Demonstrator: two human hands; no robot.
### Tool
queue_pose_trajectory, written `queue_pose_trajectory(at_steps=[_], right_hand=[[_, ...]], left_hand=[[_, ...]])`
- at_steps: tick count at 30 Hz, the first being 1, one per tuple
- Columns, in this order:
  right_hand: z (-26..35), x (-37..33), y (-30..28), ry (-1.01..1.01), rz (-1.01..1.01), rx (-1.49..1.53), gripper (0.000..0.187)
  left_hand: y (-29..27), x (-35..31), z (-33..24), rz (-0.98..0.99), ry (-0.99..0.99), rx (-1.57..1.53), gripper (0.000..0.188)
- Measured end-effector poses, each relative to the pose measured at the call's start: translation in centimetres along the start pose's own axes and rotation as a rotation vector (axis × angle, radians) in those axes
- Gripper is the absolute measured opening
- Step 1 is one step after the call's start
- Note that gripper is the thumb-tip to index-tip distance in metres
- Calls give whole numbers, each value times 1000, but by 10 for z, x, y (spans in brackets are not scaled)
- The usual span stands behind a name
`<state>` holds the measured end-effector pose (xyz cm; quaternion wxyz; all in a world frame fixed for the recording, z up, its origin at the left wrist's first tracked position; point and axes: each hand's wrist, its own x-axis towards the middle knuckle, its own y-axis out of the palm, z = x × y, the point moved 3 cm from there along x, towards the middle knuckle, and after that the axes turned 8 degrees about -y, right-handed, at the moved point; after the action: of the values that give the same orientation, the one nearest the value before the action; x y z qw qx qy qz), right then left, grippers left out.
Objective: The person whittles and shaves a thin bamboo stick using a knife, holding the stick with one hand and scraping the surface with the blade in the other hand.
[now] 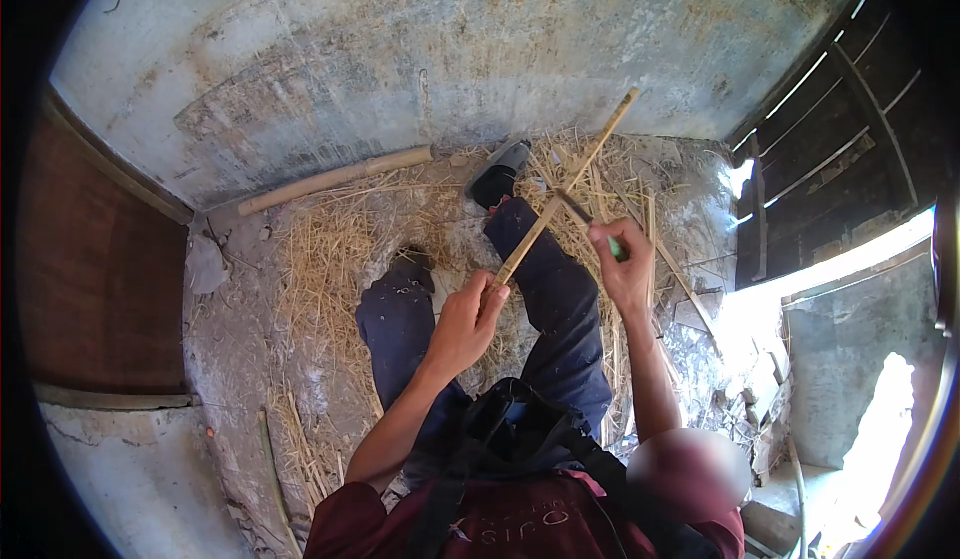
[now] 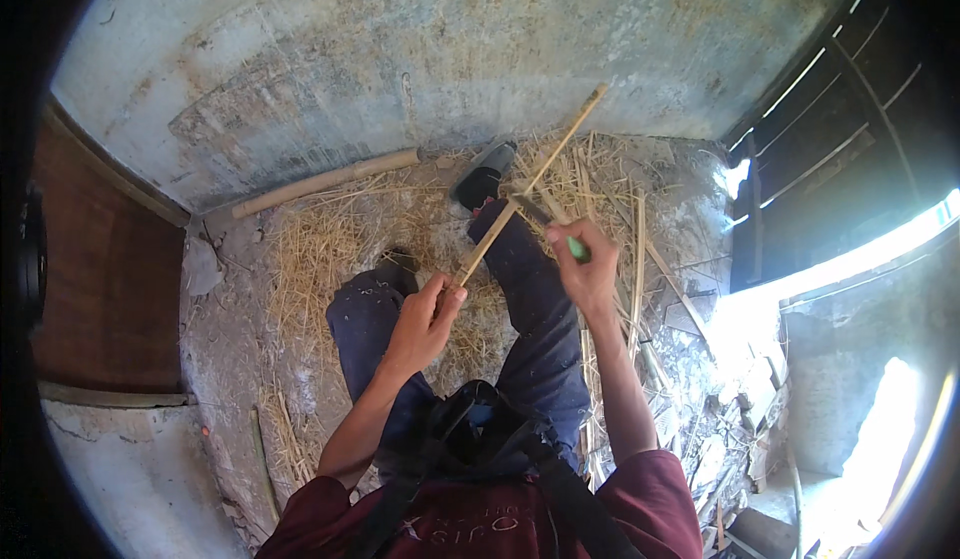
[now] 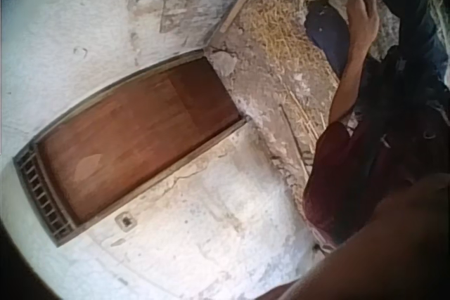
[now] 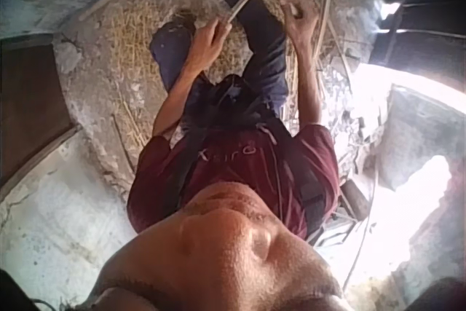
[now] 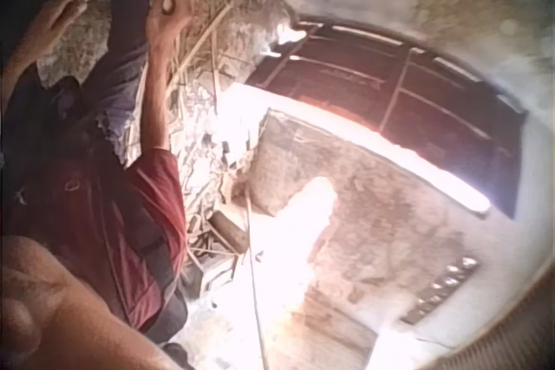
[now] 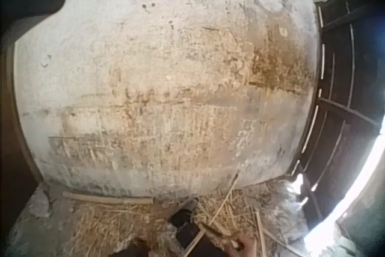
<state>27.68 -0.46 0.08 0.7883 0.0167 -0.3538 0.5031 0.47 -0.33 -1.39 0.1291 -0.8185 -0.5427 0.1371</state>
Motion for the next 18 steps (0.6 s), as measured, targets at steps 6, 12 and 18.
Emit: queue_pose_trajectory(at_steps=[6,12,18], right_hand=[[48,-28,33,-230,287,-10,9],[49,-41,56,-193,316,57,11],[40,-37,63,-214,310,-5,9]], left_hand=[[-3,-7,-17,15,-17,6,24],[-12,-18,-9,-29,11,103,22],[-7,-16,9,-94,4,114,21]])
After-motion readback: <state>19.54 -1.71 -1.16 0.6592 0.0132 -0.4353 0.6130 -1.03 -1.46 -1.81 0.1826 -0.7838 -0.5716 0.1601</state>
